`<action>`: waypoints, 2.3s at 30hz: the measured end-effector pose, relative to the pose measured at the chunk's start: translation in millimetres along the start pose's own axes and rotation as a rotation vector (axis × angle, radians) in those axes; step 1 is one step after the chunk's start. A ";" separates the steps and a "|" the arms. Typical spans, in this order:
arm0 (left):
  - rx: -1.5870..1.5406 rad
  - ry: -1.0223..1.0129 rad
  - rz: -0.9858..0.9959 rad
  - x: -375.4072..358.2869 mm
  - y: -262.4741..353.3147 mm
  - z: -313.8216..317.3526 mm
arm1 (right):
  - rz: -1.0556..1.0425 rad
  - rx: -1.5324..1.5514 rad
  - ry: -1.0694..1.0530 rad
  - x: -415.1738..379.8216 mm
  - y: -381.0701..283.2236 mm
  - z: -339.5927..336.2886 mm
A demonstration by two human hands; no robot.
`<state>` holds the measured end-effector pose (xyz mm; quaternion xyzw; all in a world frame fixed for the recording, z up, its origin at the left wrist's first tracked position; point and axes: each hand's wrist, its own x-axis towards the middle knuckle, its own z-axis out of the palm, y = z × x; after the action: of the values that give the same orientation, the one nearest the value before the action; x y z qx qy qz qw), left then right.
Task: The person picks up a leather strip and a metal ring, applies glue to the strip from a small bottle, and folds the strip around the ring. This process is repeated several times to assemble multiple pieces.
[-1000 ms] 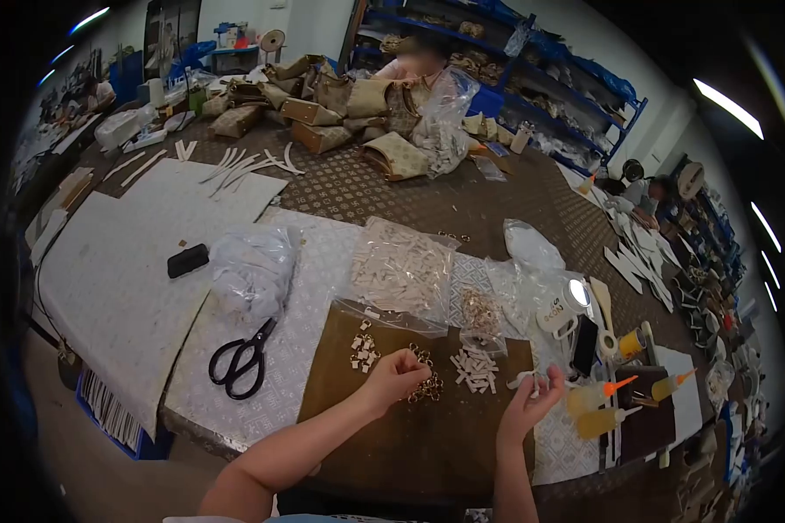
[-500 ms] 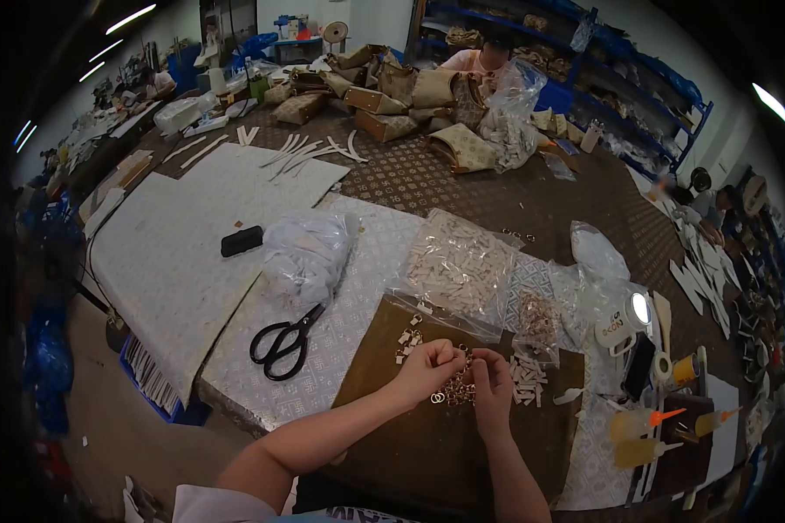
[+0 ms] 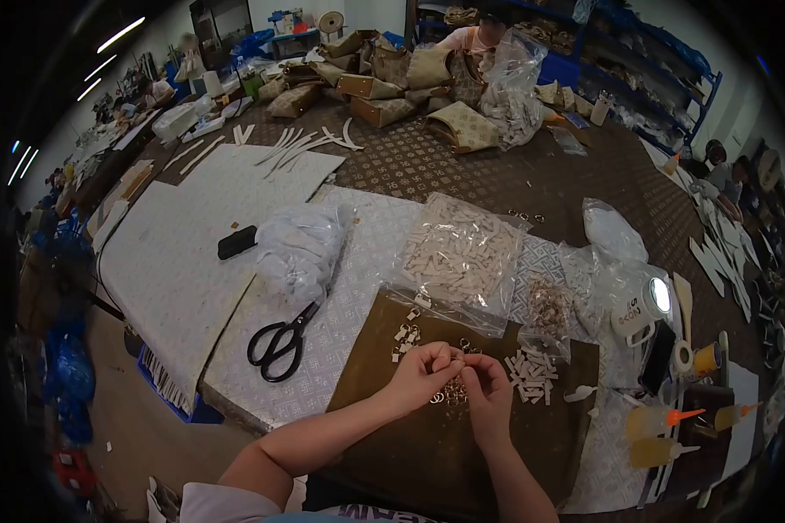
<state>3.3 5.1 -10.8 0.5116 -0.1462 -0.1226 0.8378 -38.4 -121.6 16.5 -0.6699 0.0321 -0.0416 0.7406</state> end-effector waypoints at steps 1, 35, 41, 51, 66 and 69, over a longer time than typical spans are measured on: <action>0.004 -0.001 0.005 -0.5 0.8 -0.5 | -0.007 0.004 -0.003 0.4 0.7 0.1; 0.215 0.062 0.160 -5.1 11.1 3.7 | -0.080 -0.067 -0.070 4.3 8.4 -2.0; 0.279 0.040 0.204 -3.6 -1.1 -1.2 | -0.103 -0.131 -0.069 4.0 10.4 -6.3; 0.303 0.146 0.043 -7.6 24.0 8.2 | -0.089 -0.096 -0.038 7.8 9.9 -5.0; 0.475 0.000 0.010 -1.6 40.5 -6.0 | 0.078 -0.209 -0.171 11.9 10.5 -19.0; 0.246 -0.031 -0.167 3.9 28.7 -12.3 | 0.089 -0.207 -0.228 10.3 3.6 -20.9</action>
<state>13.1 26.6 9.9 0.6189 -0.1302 -0.1810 0.7531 -30.2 -143.0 10.9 -0.7410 -0.0185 0.0710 0.6675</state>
